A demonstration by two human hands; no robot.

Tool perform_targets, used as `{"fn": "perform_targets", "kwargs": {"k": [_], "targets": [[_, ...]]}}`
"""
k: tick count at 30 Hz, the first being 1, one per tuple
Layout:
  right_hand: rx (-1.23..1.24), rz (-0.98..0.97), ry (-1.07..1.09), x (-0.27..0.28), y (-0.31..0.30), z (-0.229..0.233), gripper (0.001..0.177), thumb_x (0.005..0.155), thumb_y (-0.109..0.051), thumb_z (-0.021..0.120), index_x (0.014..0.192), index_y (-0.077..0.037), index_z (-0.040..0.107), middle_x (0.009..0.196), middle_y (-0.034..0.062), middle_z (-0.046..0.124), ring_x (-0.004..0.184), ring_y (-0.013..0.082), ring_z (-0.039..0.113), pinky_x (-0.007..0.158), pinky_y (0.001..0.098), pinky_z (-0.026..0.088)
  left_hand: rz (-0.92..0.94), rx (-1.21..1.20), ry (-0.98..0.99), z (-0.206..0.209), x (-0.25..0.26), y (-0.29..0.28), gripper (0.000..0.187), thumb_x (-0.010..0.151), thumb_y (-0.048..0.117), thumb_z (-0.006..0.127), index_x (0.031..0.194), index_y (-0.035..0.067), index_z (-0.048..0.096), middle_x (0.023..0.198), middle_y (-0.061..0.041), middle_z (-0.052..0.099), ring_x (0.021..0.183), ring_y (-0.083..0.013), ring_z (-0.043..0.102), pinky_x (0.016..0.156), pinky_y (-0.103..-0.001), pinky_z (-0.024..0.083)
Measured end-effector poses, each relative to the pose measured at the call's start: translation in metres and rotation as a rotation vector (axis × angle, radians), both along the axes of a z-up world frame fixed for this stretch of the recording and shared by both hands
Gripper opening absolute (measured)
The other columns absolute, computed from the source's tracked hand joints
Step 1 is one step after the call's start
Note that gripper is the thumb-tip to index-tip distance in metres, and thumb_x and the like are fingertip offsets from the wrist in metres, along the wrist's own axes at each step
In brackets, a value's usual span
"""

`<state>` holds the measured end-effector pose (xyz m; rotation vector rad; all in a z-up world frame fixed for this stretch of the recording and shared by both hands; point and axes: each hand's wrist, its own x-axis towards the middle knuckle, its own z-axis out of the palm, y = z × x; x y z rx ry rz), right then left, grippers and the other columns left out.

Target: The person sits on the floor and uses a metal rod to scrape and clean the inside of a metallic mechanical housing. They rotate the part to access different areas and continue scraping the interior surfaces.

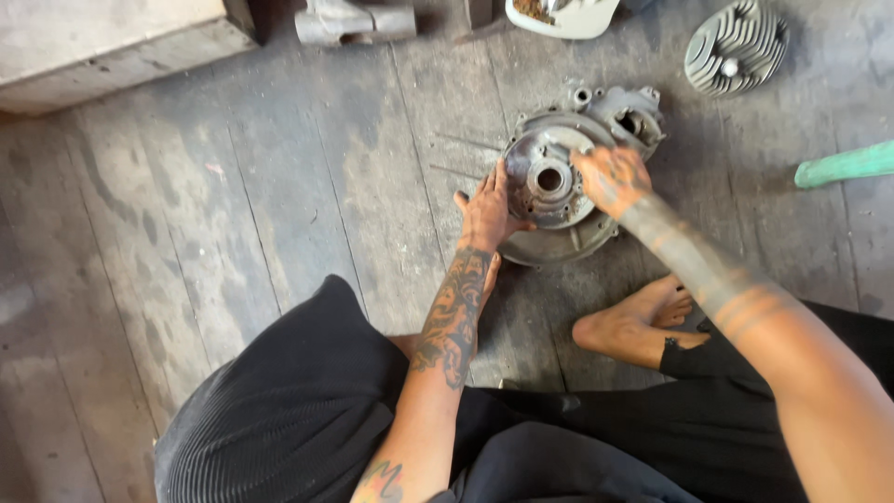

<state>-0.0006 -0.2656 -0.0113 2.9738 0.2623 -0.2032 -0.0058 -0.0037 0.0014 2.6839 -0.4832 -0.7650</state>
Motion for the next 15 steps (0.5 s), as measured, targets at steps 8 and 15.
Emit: {"fn": "perform_targets", "kwargs": {"k": [8,15], "targets": [[0.077,-0.033,-0.183,0.004,0.041,0.007,0.023,0.090,-0.030,0.061,0.103,-0.021,0.078,0.068,0.0029,0.067,0.071,0.0202,0.073,0.069,0.0350,0.052,-0.005,0.007,-0.007,0.052,0.002,0.000,0.112,0.088,0.051,0.074,0.166,0.010,0.004,0.166,-0.005,0.037,0.151,-0.0192,0.039,0.113,-0.078,0.028],[-0.033,0.060,-0.118,0.020,0.017,-0.027,0.025,0.092,-0.028,0.059,0.108,-0.021,0.076,0.079,0.0062,0.070,0.083,0.0229,0.073,0.081,0.0410,0.051,-0.015,-0.004,0.016,0.010,0.007,-0.001,0.137,0.073,0.071,0.082,0.166,0.011,0.002,0.169,-0.004,0.028,0.152,-0.0203,0.036,0.113,-0.080,0.030]]}}
